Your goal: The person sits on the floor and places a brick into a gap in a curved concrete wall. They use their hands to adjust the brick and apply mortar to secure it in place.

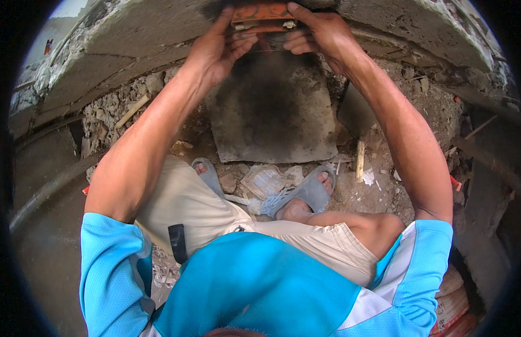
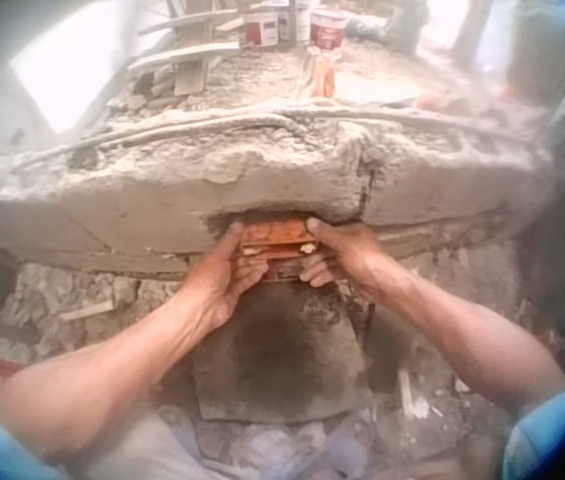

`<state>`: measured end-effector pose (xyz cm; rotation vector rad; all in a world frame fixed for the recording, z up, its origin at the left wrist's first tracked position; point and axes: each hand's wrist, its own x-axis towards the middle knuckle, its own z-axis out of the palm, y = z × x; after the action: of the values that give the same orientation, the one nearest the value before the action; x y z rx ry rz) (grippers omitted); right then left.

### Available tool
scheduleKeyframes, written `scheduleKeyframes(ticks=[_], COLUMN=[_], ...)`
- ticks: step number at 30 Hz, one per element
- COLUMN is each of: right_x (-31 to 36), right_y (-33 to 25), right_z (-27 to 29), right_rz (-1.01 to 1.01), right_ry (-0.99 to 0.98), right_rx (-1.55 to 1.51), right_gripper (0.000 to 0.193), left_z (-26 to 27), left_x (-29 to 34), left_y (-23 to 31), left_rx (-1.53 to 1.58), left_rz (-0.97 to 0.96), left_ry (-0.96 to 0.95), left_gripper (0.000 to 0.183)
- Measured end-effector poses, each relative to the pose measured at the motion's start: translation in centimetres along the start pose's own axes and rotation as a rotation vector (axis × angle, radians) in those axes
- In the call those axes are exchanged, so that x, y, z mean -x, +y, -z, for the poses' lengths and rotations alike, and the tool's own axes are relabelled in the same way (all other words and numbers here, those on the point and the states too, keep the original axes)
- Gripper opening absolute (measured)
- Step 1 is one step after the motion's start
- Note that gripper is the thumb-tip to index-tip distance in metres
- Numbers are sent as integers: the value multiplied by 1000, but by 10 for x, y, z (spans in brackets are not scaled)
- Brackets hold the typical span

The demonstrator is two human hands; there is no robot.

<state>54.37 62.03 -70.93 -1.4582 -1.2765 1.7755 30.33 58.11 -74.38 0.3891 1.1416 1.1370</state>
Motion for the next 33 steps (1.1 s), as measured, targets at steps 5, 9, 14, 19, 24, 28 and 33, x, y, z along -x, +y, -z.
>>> scheduleKeyframes(ticks=[5, 9, 14, 19, 24, 28, 33], right_x=[-2, -4, -6, -1, -3, 2, 9], right_y=[2, 3, 0, -7, -5, -2, 4], right_z=[2, 1, 4, 13, 17, 19, 19], right_rz=[15, -6, -14, -38, -44, -24, -39], right_ry=[-23, -29, -53, -80, -40, -38, -69], right_rx=[-20, -49, -48, 62, 205, 172, 154], right_gripper=[79, 79, 80, 86, 92, 91, 88], left_z=[-3, -7, -6, -5, 5, 1, 10], left_x=[0, 3, 0, 6, 8, 10, 18], left_y=[-1, 1, 1, 4, 8, 15, 18], left_rx=[8, 13, 6, -125, -203, -110, -218], left_rz=[10, 4, -5, -16, -17, 120, 15], left_ry=[55, 70, 73, 23, -102, -66, -158], left_gripper=[50, 47, 47, 54, 65, 58, 69])
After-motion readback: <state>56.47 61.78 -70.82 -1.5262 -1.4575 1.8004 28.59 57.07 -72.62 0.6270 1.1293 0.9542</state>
